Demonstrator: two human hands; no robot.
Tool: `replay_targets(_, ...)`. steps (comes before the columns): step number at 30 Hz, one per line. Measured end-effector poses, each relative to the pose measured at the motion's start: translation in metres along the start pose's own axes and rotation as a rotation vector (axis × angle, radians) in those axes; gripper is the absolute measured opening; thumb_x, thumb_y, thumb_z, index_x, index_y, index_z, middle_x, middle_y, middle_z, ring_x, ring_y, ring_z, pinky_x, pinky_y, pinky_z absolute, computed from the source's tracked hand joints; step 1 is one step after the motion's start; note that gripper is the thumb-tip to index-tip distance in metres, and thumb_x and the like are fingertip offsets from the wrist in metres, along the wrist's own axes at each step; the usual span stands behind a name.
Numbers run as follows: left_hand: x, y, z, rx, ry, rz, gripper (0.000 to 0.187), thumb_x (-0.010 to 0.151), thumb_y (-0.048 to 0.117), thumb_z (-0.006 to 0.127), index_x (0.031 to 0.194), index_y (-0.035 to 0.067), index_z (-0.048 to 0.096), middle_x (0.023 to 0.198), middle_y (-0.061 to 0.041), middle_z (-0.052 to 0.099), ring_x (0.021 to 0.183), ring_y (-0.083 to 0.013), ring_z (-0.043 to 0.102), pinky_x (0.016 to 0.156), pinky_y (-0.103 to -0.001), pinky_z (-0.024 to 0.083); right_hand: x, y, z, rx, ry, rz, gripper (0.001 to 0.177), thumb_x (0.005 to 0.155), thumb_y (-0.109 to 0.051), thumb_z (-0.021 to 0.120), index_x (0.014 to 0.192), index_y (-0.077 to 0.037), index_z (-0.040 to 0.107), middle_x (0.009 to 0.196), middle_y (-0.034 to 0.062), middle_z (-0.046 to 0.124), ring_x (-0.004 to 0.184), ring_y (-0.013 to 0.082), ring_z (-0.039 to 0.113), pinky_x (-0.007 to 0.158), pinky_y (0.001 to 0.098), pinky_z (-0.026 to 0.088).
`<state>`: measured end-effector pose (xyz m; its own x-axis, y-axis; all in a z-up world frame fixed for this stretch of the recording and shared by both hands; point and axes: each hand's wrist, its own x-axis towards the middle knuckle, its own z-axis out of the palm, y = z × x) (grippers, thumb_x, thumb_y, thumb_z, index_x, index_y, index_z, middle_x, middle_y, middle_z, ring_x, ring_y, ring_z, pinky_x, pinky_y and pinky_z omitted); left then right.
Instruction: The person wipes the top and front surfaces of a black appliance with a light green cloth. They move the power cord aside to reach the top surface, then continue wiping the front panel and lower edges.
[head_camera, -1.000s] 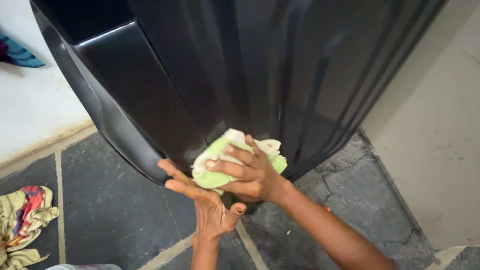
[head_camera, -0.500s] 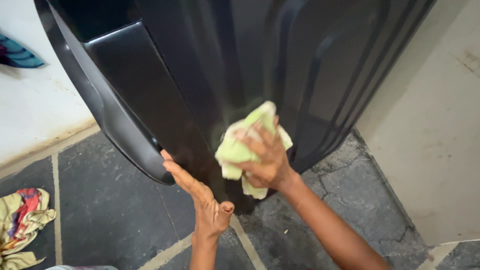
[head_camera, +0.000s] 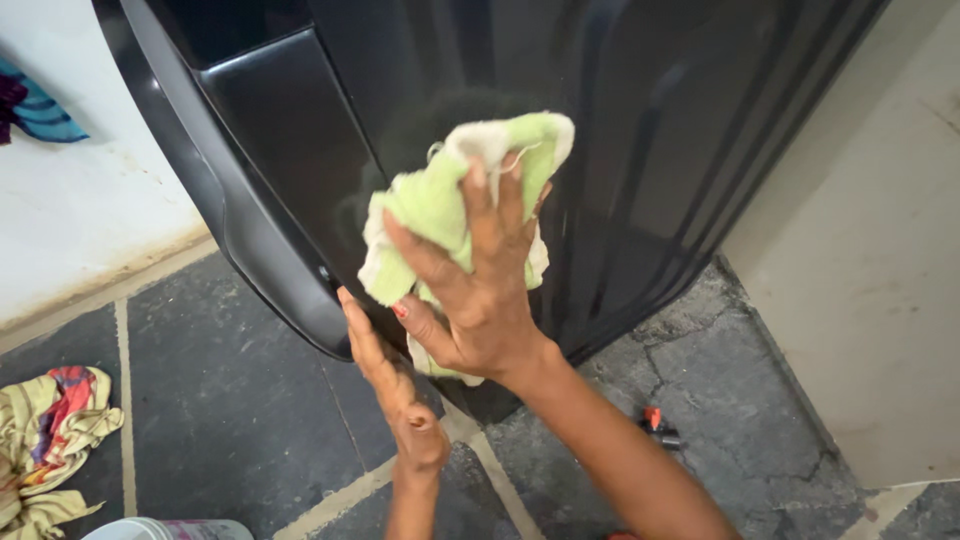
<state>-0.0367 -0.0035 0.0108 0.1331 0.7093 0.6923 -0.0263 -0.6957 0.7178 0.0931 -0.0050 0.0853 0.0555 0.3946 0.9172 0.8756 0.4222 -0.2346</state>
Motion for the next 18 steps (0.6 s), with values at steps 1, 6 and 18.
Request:
replay_targets(1, 0.000, 0.000, 0.003, -0.086, 0.032, -0.013, 0.110, 0.097, 0.085, 0.030, 0.166, 0.002, 0.009, 0.177, -0.022, 0.003, 0.166, -0.0374, 0.014, 0.137, -0.052, 0.016, -0.003, 0.002, 0.004, -0.022, 0.006, -0.040, 0.049, 0.105, -0.042, 0.061, 0.151, -0.024, 0.060, 0.176, 0.0123, 0.005, 0.161, 0.0384, -0.005, 0.130, 0.0638, -0.006)
replay_targets(6, 0.003, 0.005, 0.003, -0.097, 0.082, 0.003, 0.101, 0.102, 0.078, 0.033, 0.165, 0.000, 0.018, 0.176, -0.021, 0.012, 0.165, -0.0352, 0.021, 0.136, -0.050, 0.021, -0.048, 0.026, 0.018, -0.118, -0.086, -0.175, 0.045, 0.105, -0.039, 0.062, 0.150, -0.035, 0.058, 0.174, 0.0125, 0.006, 0.164, 0.0416, -0.005, 0.130, 0.0685, -0.004)
replay_targets(18, 0.006, 0.025, 0.011, -0.125, 0.109, -0.018, 0.092, 0.108, 0.070, 0.028, 0.165, -0.001, 0.017, 0.177, -0.020, 0.011, 0.168, -0.0354, 0.008, 0.138, -0.051, 0.008, -0.282, 0.089, 0.057, -0.136, -0.539, -0.395, 0.050, 0.086, -0.046, 0.076, 0.134, -0.038, 0.064, 0.169, -0.0006, 0.023, 0.152, 0.0323, 0.021, 0.129, 0.0674, 0.008)
